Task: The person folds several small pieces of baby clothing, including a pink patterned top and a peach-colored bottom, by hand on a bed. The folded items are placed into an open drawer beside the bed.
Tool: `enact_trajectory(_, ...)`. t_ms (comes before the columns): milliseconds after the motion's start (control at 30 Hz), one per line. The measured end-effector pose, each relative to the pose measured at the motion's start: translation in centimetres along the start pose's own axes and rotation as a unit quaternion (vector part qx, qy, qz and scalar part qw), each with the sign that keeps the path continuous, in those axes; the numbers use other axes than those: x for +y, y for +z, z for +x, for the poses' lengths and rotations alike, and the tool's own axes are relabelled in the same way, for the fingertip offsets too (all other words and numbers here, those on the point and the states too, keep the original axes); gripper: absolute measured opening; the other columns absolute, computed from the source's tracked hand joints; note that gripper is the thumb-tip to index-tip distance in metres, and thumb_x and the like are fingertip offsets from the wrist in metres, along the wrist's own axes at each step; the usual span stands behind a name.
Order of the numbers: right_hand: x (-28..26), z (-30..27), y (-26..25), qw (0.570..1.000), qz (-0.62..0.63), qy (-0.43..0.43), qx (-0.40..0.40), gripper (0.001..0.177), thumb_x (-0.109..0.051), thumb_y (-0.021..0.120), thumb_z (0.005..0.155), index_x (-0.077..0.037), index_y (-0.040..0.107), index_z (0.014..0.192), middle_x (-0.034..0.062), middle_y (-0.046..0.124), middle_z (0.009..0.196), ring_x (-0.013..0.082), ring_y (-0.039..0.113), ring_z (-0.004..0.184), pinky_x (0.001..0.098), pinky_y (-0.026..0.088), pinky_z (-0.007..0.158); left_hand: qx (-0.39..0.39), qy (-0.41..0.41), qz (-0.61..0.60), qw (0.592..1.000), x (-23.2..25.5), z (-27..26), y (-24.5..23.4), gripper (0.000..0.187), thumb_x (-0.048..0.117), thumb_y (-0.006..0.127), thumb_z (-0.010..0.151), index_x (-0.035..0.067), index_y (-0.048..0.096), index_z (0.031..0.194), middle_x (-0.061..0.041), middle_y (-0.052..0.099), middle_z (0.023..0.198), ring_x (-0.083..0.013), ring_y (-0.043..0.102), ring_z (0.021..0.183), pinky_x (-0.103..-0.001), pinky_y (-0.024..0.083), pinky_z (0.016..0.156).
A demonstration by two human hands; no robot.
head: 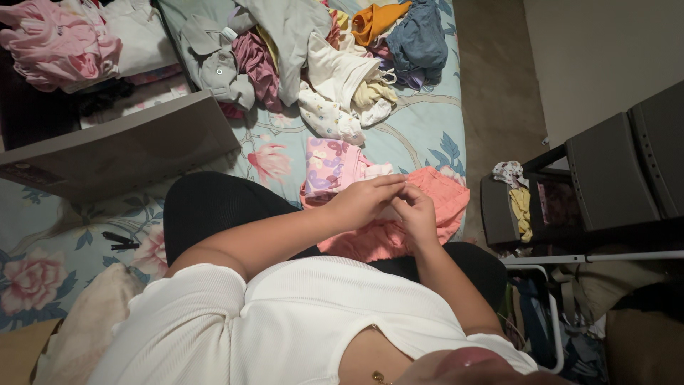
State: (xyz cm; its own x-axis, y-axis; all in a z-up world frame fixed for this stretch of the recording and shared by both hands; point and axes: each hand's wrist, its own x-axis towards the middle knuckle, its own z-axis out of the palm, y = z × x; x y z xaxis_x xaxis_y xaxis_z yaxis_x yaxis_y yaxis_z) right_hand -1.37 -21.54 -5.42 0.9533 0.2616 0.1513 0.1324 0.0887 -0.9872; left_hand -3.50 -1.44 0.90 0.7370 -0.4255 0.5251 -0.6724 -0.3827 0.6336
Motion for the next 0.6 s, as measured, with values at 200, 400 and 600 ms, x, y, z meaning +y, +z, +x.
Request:
enact_trajectory(200,0.8,-0.4,0.9,0.999,0.021,0.008,0.034,0.011,-0.001,0.068,0.092,0.003,0.068,0.102,0.0052,0.069,0.099,0.0115,0.063,0.089,0.0266,0.052,0.079,-0.020,-0.011,0.011,1.000,0.7,0.0,-0.9,0.044,0.007,0.071,0.088,0.001,0.064,0.130,-0.016,0.061,0.141,-0.0337,0.069,0.114,-0.038,0.058,0.093)
enact_trajectory(400,0.5,-0.1,1.2,0.999,0.030,-0.033,0.022,0.010,-0.003,0.068,0.097,0.003,0.068,0.106,0.0039,0.065,0.110,0.0113,0.060,0.102,0.0257,0.049,0.092,-0.001,-0.036,0.070,0.997,-0.2,0.6,-1.3,0.045,0.002,0.069,0.081,0.005,0.069,0.126,-0.013,0.066,0.135,-0.0324,0.071,0.111,-0.039,0.059,0.092)
enact_trajectory(600,0.9,0.3,1.6,0.999,0.003,-0.025,0.030,0.015,-0.007,0.063,0.100,0.001,0.068,0.111,0.0030,0.063,0.113,0.0110,0.058,0.098,0.0254,0.048,0.087,-0.015,-0.039,0.075,0.996,-1.1,0.4,-1.4,0.039,0.006,0.072,0.076,0.002,0.071,0.115,-0.016,0.066,0.128,-0.0341,0.071,0.103,-0.040,0.058,0.085)
